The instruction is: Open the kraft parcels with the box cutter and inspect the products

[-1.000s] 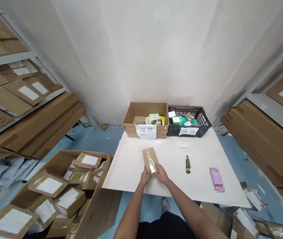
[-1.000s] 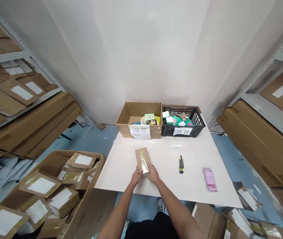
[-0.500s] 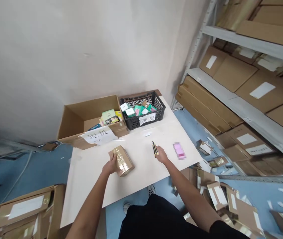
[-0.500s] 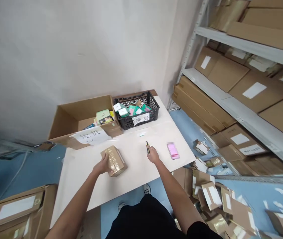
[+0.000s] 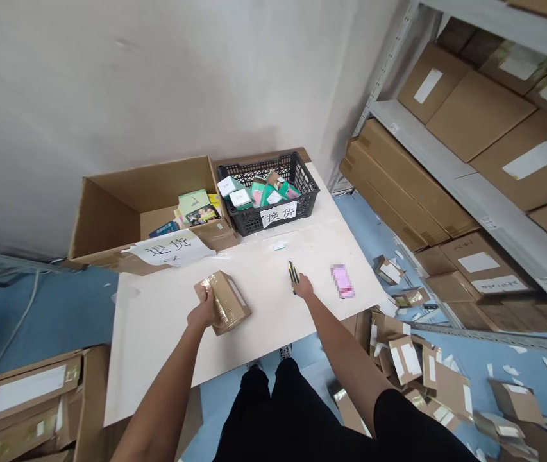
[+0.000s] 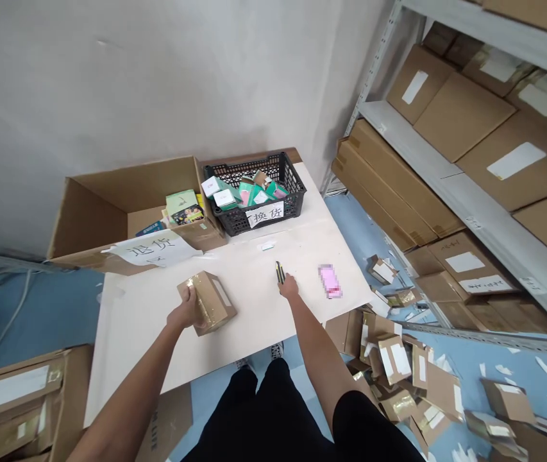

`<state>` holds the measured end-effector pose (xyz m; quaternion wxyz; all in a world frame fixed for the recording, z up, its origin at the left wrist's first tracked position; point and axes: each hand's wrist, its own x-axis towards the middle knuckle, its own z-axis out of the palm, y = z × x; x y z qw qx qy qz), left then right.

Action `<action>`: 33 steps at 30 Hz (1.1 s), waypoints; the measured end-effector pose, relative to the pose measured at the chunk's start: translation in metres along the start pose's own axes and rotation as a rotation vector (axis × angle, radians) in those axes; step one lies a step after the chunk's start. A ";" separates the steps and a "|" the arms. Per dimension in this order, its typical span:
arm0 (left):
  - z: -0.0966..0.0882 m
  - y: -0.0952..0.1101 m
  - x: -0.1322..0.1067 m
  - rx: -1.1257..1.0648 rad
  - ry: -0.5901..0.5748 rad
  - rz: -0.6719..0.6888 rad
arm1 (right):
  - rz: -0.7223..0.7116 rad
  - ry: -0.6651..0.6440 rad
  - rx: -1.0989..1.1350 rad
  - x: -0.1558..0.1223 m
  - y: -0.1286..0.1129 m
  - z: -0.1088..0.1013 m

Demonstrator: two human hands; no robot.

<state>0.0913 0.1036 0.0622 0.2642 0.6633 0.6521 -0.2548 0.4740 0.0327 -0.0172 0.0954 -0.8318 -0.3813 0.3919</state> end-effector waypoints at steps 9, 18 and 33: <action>0.014 -0.001 -0.007 -0.122 -0.024 0.016 | 0.043 -0.066 0.113 -0.012 -0.038 0.047; 0.015 0.000 -0.017 -0.237 -0.027 0.061 | -0.660 -0.115 0.192 -0.106 -0.159 0.111; 0.024 -0.037 -0.009 -0.330 0.032 0.253 | -0.515 -0.145 -0.375 -0.146 -0.215 0.107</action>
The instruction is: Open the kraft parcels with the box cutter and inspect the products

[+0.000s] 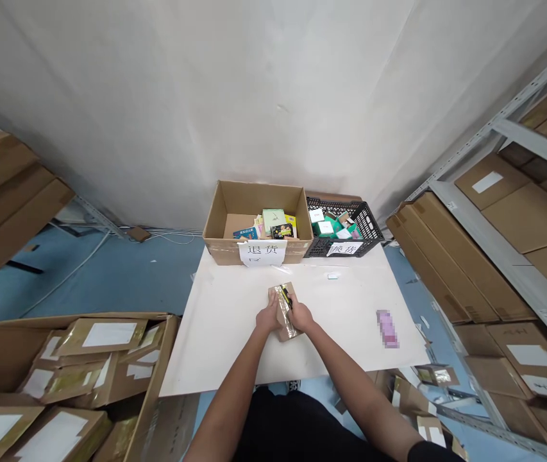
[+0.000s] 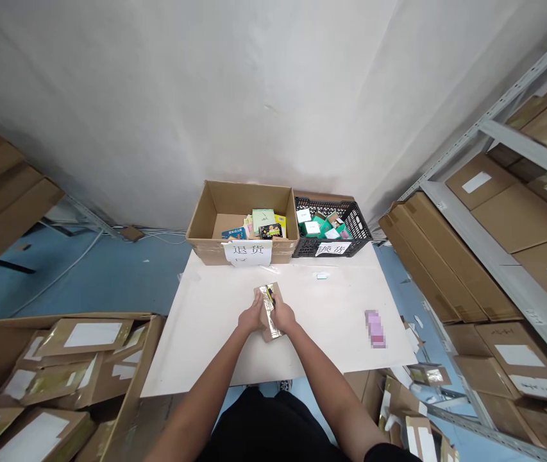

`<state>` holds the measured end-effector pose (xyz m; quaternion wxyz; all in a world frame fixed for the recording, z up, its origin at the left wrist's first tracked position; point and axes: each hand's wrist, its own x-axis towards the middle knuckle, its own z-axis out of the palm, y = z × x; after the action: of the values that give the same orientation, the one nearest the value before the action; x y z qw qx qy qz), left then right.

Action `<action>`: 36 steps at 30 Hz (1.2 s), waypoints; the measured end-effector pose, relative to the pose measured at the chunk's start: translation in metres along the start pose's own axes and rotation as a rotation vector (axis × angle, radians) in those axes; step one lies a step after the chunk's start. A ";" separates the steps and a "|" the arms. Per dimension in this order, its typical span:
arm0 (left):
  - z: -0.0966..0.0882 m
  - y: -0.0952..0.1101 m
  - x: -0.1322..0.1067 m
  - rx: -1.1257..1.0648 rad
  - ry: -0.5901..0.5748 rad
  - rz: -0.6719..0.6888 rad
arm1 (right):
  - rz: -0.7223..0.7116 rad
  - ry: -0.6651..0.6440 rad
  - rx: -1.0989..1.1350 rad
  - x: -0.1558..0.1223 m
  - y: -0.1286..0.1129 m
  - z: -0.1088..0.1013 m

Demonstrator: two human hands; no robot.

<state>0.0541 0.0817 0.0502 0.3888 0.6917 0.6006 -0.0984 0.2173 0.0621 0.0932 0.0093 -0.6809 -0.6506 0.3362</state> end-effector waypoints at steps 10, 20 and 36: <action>-0.008 -0.004 -0.006 0.060 0.028 0.008 | 0.109 -0.083 -0.120 -0.035 -0.018 -0.012; -0.012 -0.001 -0.007 0.089 0.040 0.012 | 0.197 -0.209 -0.295 -0.123 -0.001 -0.017; 0.051 0.061 -0.021 -0.017 0.250 -0.107 | 0.443 0.243 0.245 -0.033 0.084 0.005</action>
<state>0.1204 0.0336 0.0541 0.3111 0.6623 0.6811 -0.0269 0.2912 0.0177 0.0656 0.0958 -0.8357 -0.4343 0.3221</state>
